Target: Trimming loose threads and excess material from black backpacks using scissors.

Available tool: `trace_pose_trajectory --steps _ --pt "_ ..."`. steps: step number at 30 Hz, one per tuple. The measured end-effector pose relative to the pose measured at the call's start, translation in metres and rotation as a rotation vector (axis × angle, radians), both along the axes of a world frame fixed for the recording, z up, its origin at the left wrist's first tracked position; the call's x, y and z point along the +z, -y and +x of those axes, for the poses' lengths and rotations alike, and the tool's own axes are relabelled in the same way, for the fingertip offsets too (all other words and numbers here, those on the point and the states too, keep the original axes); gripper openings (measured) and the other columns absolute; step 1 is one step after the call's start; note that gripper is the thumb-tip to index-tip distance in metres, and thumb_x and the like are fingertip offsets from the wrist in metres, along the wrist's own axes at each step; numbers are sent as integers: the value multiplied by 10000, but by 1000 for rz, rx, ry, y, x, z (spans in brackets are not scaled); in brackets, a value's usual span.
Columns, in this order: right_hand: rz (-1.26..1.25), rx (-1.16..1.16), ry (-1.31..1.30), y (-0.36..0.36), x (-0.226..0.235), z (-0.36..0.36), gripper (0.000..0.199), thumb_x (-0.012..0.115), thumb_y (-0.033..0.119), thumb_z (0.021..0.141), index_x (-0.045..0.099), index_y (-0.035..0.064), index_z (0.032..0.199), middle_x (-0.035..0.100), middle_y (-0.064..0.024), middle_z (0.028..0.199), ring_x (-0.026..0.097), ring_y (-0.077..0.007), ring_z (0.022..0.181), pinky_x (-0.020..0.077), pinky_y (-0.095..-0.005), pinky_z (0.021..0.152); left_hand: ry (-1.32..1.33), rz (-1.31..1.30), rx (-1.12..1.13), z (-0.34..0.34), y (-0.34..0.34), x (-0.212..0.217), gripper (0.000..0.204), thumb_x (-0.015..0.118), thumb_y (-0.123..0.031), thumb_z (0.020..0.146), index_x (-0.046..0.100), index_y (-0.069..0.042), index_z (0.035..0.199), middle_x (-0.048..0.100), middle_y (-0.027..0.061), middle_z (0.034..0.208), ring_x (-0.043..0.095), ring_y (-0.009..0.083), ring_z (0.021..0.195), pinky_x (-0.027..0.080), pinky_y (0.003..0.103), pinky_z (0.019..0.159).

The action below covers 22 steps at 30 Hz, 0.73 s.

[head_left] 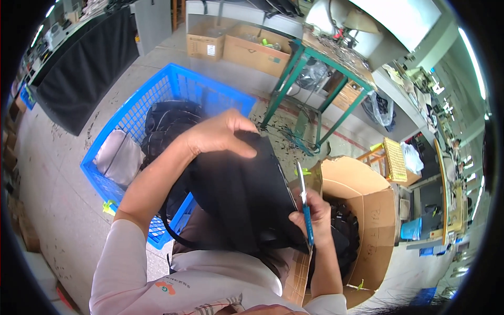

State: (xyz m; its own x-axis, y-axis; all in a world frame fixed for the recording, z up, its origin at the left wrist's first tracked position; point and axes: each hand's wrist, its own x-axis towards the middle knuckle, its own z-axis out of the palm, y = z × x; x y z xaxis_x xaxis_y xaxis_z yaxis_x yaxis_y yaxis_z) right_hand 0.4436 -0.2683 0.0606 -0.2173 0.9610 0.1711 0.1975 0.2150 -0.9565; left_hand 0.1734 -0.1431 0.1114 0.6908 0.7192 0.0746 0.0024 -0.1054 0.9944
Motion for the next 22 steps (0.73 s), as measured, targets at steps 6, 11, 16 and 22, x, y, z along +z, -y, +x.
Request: trace_pose_trajectory --steps 6,11,16,22 --pt "279 -21 676 -13 53 9 631 802 273 592 492 31 1086 554 -124 822 575 -264 669 477 -350 619 37 62 34 29 11 -3 203 757 -57 647 651 33 795 612 -6 686 519 37 627 421 188 600" --pt "297 -26 785 -15 59 7 626 795 314 590 494 42 1067 565 -131 833 579 -320 764 481 -400 661 65 72 52 31 14 -3 182 751 -48 647 651 22 782 601 -18 671 504 30 615 409 184 587" --pt "450 -103 853 -16 56 4 636 817 294 564 502 57 1064 558 -120 804 617 -271 699 503 -368 595 78 124 101 32 20 -2 165 744 -31 647 646 18 771 593 -20 662 499 28 612 405 183 586" --pt "481 -131 892 -17 49 2 637 804 280 589 482 83 1101 558 -121 805 620 -265 721 503 -372 601 12 148 115 27 21 -3 167 698 -30 668 651 -7 827 628 8 723 527 35 683 438 207 640"
